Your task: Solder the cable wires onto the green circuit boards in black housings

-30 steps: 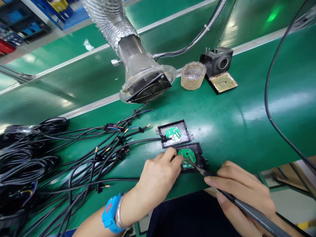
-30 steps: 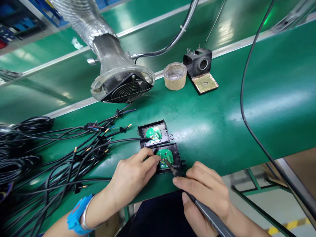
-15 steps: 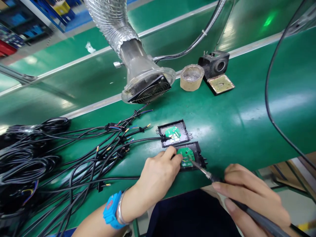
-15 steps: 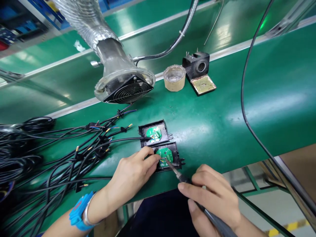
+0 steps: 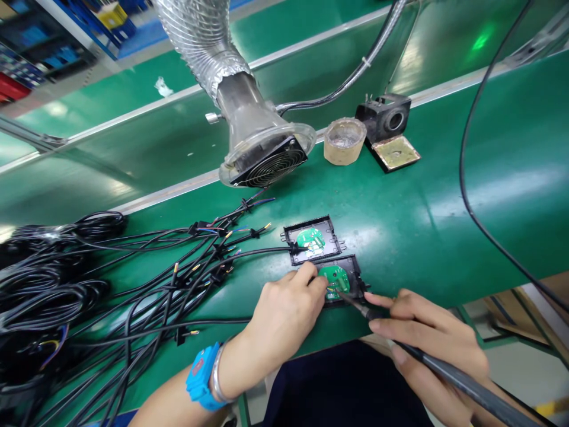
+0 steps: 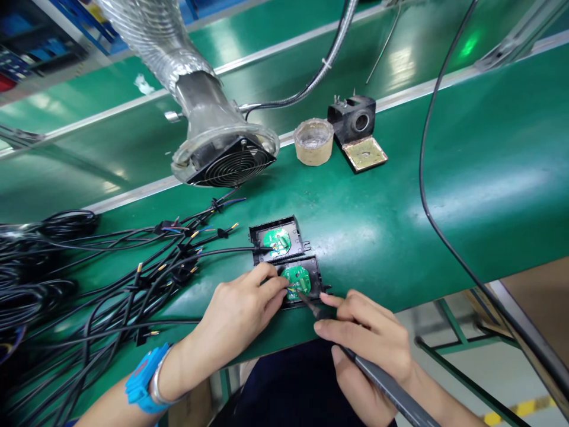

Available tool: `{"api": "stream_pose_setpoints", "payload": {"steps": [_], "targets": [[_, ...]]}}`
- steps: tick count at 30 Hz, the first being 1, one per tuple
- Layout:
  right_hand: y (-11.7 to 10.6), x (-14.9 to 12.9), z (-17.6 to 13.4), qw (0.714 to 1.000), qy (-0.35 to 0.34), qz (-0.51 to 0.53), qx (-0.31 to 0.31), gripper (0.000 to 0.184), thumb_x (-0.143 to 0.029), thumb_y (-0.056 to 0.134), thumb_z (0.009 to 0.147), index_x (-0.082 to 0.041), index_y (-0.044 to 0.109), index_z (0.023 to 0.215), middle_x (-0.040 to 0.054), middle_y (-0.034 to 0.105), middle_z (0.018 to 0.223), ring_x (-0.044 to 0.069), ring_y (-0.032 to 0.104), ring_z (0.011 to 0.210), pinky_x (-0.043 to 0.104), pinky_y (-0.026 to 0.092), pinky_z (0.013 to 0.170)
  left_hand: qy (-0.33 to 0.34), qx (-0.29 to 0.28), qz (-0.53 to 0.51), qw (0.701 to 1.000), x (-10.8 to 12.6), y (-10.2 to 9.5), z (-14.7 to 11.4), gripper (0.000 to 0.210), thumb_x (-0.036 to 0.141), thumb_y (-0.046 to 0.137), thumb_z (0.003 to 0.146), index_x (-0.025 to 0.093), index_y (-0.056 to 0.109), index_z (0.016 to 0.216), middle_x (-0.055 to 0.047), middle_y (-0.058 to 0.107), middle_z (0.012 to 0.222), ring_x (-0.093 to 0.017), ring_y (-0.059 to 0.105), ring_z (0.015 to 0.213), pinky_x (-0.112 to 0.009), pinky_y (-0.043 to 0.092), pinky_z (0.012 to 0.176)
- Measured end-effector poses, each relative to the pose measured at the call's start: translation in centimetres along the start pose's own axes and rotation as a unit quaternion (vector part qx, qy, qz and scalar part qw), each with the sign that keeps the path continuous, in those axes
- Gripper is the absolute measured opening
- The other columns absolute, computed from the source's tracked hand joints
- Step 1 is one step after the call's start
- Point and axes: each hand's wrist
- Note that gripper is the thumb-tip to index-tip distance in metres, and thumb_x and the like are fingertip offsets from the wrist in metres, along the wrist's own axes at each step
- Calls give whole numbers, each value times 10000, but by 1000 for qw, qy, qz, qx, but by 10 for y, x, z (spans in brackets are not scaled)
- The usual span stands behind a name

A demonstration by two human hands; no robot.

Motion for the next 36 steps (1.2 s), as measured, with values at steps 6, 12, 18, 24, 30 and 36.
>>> {"api": "stream_pose_setpoints", "payload": {"steps": [6, 12, 18, 24, 30, 36], "targets": [[1, -2, 4, 1000, -3, -15, 15, 265, -40, 487, 743, -127, 664, 919, 69, 529, 775, 195, 616, 799, 412, 568, 812, 4, 9, 10, 1000, -3, 3, -2, 151, 249, 467, 922, 262, 610, 970, 16, 582, 892, -153, 584, 713, -238, 298, 421], [3, -2, 8, 999, -16, -10, 26, 255, -49, 488, 742, -108, 660, 922, 75, 538, 776, 206, 626, 834, 394, 563, 807, 1, 32, 10, 999, -2, 8, -2, 171, 286, 452, 936, 272, 611, 996, 22, 600, 901, -138, 586, 718, -238, 300, 435], [2, -1, 7, 999, -5, 12, 30, 277, -21, 491, 743, -109, 662, 942, 72, 515, 781, 188, 594, 806, 420, 565, 823, -4, 42, 1, 999, -3, 10, -2, 201, 305, 419, 950, 272, 613, 989, 27, 607, 899, -129, 596, 716, -244, 307, 442], [3, 0, 3, 999, 12, 32, 24, 296, -3, 501, 734, -106, 664, 958, 65, 489, 794, 161, 556, 740, 485, 545, 877, -9, 36, -19, 999, -4, 11, -4, 209, 323, 401, 956, 278, 601, 998, 35, 600, 910, -128, 606, 718, -251, 325, 448], [4, -3, 7, 999, -5, 28, 44, 272, -7, 491, 733, -105, 667, 916, 59, 503, 763, 154, 559, 719, 448, 571, 833, -11, 37, -38, 999, -4, 13, -4, 214, 335, 393, 959, 281, 596, 1001, 35, 602, 925, -122, 612, 720, -250, 332, 453], [3, 0, 6, 999, 3, 36, 30, 278, -34, 498, 730, -96, 661, 947, 65, 521, 785, 162, 564, 742, 471, 556, 866, -14, 40, -68, 997, -5, 14, -4, 226, 344, 386, 961, 278, 596, 1013, 33, 604, 941, -117, 619, 733, -245, 363, 477]]}}
Point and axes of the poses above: each hand's wrist, its own z-axis towards the middle knuckle, its own y-axis out of the palm, x = y × z
